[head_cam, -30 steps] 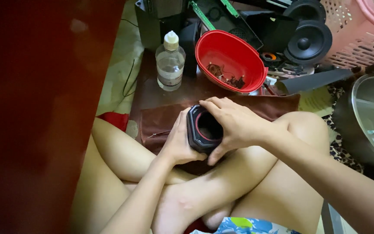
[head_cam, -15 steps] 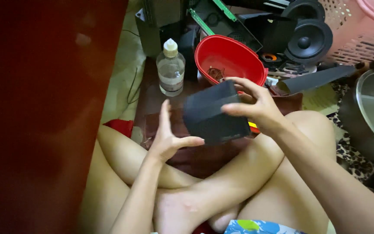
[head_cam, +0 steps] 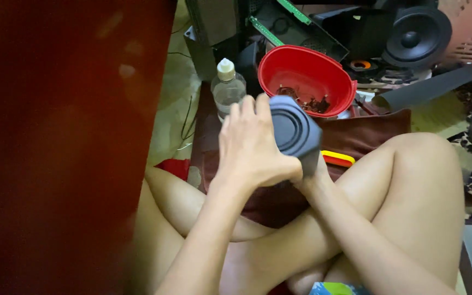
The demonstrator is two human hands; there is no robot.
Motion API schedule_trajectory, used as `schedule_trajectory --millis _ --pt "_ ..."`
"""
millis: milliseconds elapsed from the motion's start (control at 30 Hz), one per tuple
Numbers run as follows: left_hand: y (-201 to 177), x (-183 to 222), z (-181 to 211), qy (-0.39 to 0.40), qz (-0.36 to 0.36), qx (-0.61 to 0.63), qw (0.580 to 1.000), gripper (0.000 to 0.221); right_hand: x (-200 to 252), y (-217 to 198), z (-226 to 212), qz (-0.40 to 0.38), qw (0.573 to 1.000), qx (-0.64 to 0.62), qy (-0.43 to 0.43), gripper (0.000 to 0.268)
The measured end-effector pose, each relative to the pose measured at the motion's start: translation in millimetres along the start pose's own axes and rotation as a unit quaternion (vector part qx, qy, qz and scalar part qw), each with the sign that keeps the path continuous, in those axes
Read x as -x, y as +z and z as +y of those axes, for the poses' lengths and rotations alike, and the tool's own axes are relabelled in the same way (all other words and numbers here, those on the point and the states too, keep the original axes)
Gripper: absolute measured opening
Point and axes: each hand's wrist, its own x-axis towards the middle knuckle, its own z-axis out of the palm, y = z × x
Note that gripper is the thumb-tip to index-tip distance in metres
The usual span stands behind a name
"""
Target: Polishing and cleaning the edges of a speaker housing using a screwdriver and a towel.
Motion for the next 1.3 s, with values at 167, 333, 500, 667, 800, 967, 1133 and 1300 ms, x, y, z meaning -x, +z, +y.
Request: schedule_trajectory --millis 167,333,500,667,800,967,1133,1300 --pt "8.8 1.1 -4.0 -0.035 -0.018 0.02 0.999 0.1 -12.0 0.0 -10.3 -0.007 1.0 -0.013 -0.007 0.044" --pt "-5.5 0.8 -4.2 -0.071 -0.04 0.029 0.996 0.103 -20.1 -13.4 -5.6 0.004 1.0 -0.013 0.007 0.045" --pt "10.7 5.0 -5.1 -0.052 -0.053 0.033 0.997 0.101 -49.9 -17.7 -6.3 -0.005 1.0 -0.012 0.017 0.045" --pt "-9.9 3.1 -6.6 -0.092 -0.039 0.037 0.994 0.093 -40.0 -20.3 -2.3 0.005 1.0 -0.017 0.023 0.046" --pt "-16.5 -0.3 -2.4 -0.085 -0.017 0.021 0.996 0.092 -27.7 -9.4 -1.5 0.002 0.999 -0.021 0.025 0.046" --pt "6.0 6.3 -7.7 -0.097 -0.071 0.034 0.992 0.096 -18.8 -26.5 -0.9 0.025 0.999 -0.027 0.033 0.047" --pt "-21.5 -0.2 1.9 -0.094 -0.016 0.057 0.994 0.095 -27.5 -6.0 4.0 0.003 0.998 -0.033 0.048 0.047" --pt "7.7 10.4 -11.5 -0.167 -0.132 0.091 0.973 0.099 -22.3 -20.3 5.7 0.022 0.997 -0.044 0.055 0.048"
